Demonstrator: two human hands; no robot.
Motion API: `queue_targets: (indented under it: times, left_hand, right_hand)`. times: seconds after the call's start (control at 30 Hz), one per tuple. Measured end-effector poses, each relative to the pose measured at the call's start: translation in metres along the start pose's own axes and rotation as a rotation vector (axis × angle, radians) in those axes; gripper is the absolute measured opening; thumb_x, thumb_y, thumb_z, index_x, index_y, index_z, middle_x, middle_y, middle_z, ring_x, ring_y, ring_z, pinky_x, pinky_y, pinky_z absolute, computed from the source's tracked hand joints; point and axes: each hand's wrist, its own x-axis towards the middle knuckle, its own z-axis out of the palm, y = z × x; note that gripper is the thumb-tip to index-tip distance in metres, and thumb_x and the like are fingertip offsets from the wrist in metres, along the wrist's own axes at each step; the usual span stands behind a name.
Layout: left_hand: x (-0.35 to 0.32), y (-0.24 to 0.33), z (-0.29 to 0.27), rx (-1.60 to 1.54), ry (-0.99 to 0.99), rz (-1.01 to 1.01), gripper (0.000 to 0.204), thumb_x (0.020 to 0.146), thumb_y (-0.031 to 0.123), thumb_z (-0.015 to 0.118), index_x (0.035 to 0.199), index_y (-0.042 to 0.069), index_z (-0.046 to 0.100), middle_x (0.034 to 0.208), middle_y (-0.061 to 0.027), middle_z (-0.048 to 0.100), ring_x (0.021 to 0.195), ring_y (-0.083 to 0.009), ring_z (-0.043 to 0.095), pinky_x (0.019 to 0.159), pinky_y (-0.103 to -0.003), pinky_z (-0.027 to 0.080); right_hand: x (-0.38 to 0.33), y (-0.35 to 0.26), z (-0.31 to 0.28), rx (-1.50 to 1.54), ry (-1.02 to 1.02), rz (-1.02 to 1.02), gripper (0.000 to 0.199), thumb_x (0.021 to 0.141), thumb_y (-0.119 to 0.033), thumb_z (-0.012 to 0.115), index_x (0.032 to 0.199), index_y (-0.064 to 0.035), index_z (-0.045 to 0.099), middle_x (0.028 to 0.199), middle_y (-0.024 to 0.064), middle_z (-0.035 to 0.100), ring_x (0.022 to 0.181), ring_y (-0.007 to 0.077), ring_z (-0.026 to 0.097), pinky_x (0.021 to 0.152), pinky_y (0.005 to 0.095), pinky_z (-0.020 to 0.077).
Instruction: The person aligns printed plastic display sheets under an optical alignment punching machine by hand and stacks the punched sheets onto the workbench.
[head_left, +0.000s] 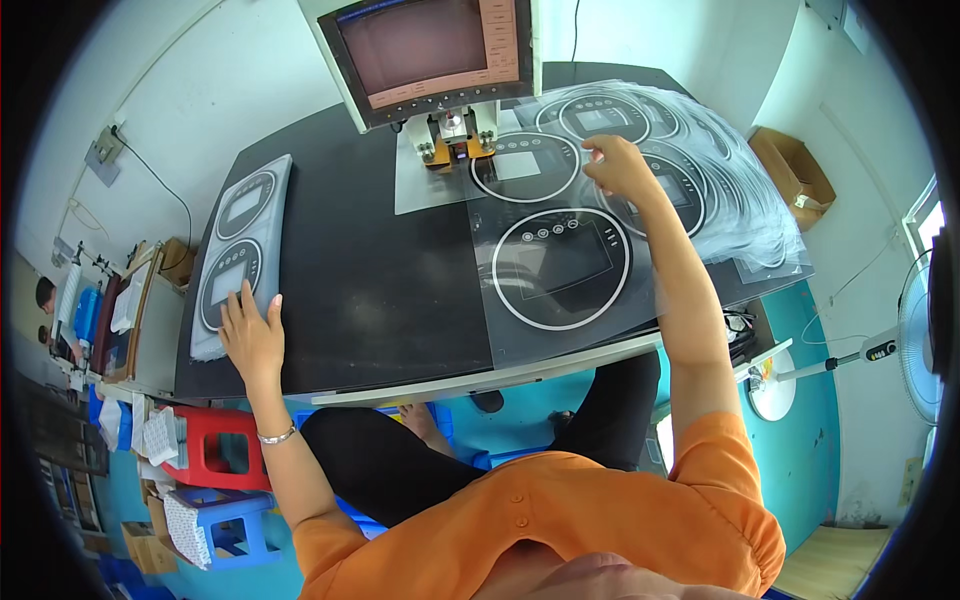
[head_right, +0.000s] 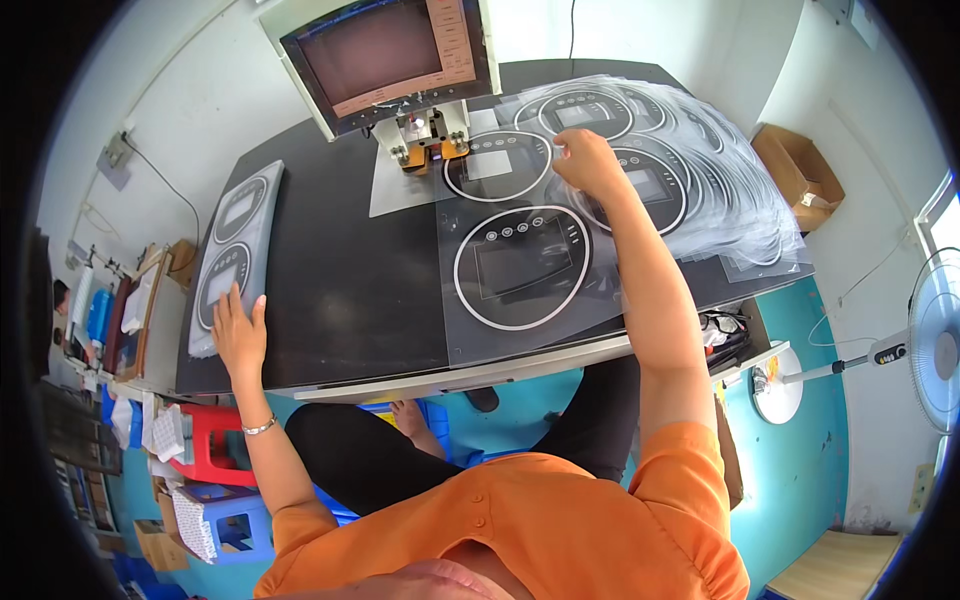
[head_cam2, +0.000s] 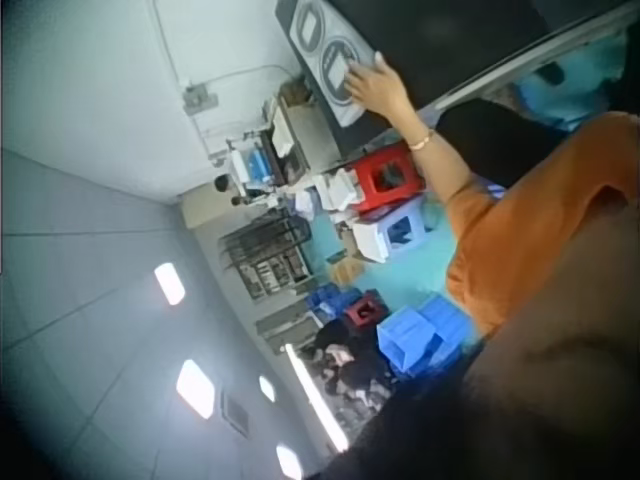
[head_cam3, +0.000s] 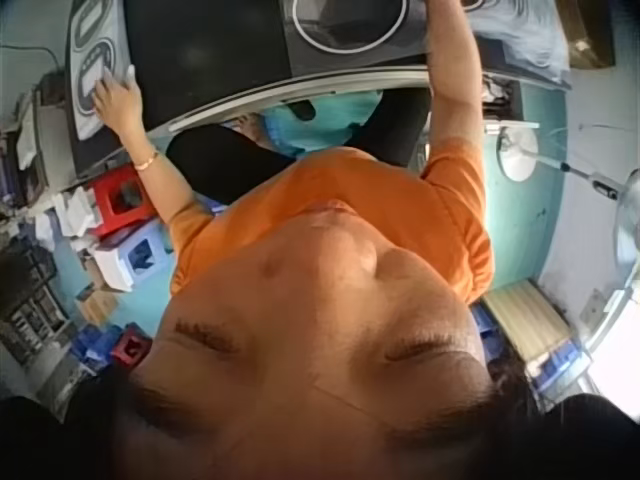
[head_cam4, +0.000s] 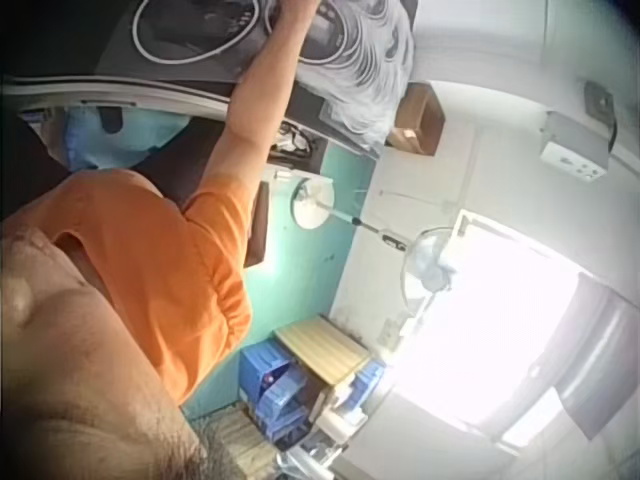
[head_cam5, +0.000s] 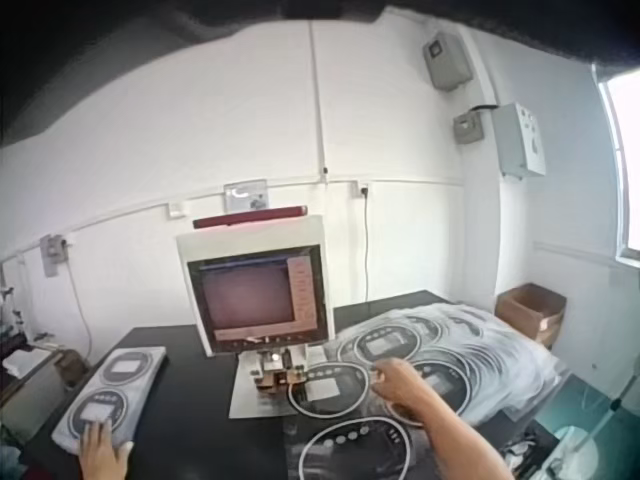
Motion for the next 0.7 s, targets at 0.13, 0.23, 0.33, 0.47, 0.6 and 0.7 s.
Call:
queue_targets:
  times: [0.13,0.23,0.33,0.47,0.6,0.7]
  left_hand:
    - [-0.004,-0.005,0.003,0.033,-0.003,0.013,0.053,0.102,0.043,0.05,0.145,0.011,0.05,0.147,-0.0208,0.05,0.136,-0.0393,0.046,0.111,-0.054,0.037]
    - [-0.005,-0.006,0.001,0.024,0.091,0.067,0.043,0.103,0.035,0.05,0.136,0.009,0.058,0.136,-0.0193,0.059,0.125,-0.0383,0.056,0.104,-0.048,0.045]
    - [0.0,-0.004,-0.007,-0.025,0.118,0.071,0.036,0.102,0.03,0.051,0.128,0.008,0.064,0.126,-0.0167,0.066,0.113,-0.0363,0.063,0.094,-0.046,0.051]
    - [0.0,-0.003,-0.008,-0.07,0.16,0.055,0.034,0.103,0.031,0.049,0.12,0.008,0.068,0.114,-0.0135,0.071,0.102,-0.0353,0.068,0.085,-0.046,0.054]
    - [-0.001,0.008,-0.034,-0.054,0.077,-0.032,0.034,0.103,0.032,0.049,0.12,0.008,0.067,0.104,-0.0127,0.074,0.096,-0.0335,0.071,0.081,-0.044,0.056]
    - [0.004,0.008,-0.045,-0.065,-0.033,-0.191,0.036,0.104,0.036,0.049,0.123,0.013,0.067,0.103,-0.0123,0.075,0.093,-0.0349,0.071,0.082,-0.045,0.055]
  right_hand:
    - [0.0,0.001,0.002,-0.006,-0.033,0.011,0.045,0.075,-0.012,0.066,0.119,-0.0017,0.07,0.102,0.0187,0.071,0.099,0.0358,0.068,0.09,0.0401,0.0527]
    - [-0.001,0.0,0.002,-0.005,-0.049,0.008,0.045,0.075,-0.011,0.066,0.119,-0.0003,0.07,0.102,0.0185,0.071,0.094,0.0345,0.07,0.087,0.0395,0.0538]
    - [-0.006,-0.009,-0.002,0.031,-0.085,0.034,0.044,0.077,-0.009,0.066,0.12,0.0011,0.068,0.098,0.0177,0.071,0.079,0.0293,0.072,0.075,0.0373,0.0562]
    - [-0.008,-0.007,-0.01,0.149,-0.158,0.104,0.041,0.082,-0.006,0.067,0.122,0.0022,0.067,0.089,0.0135,0.07,0.058,0.0181,0.067,0.053,0.0306,0.0534]
    - [-0.015,-0.027,-0.03,0.299,-0.311,0.157,0.04,0.083,-0.005,0.068,0.123,0.0025,0.066,0.083,0.0103,0.07,0.055,0.0134,0.062,0.047,0.0273,0.0477]
    - [-0.016,-0.023,-0.035,0.394,-0.429,0.146,0.04,0.083,-0.005,0.068,0.123,0.0038,0.066,0.08,0.0082,0.068,0.052,0.0093,0.055,0.043,0.0259,0.0419]
